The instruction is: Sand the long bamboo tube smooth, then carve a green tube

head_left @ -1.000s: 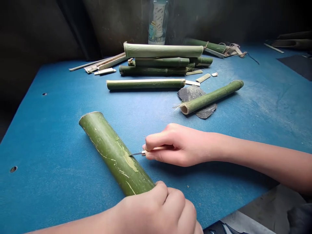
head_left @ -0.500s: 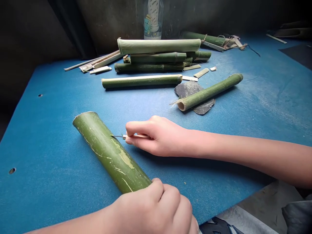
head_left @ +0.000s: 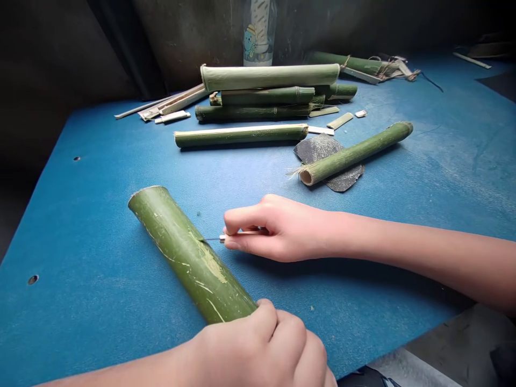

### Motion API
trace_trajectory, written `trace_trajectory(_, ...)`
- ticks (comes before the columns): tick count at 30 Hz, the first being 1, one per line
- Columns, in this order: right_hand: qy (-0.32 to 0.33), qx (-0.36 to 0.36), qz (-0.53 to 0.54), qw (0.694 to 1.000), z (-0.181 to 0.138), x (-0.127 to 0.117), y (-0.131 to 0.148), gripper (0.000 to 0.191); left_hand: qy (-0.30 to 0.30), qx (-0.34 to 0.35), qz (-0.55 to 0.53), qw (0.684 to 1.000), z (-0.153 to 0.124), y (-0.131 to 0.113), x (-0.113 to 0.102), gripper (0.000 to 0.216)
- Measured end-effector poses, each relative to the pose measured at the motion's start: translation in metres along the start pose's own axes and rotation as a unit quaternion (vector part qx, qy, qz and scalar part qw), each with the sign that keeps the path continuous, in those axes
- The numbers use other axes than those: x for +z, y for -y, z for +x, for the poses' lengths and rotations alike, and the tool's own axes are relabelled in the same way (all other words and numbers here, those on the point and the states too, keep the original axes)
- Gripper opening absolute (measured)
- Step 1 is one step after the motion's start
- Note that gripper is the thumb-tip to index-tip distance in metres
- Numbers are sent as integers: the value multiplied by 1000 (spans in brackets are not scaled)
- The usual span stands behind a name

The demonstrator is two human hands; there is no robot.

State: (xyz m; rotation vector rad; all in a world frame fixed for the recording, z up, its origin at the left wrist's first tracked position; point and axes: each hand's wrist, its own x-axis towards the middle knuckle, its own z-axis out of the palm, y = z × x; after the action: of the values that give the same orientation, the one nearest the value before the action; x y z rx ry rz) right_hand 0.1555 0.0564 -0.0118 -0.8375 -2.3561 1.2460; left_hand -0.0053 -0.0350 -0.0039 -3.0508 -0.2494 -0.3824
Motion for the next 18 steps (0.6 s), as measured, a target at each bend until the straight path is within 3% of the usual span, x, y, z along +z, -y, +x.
trace_trajectory(5,-31,11,-10,999,4,4,-2,23,-2,3,-1,1000,0,0,-2,22)
trace_trajectory(12,78,-17,23,997,-8,-10,-2,22,-31,-9,9,999,-2,-2,6,21)
trace_trajectory(18,2,-13,-11,1000,1,-1,0,25,-39,-10,13,999,-2,-5,8,21)
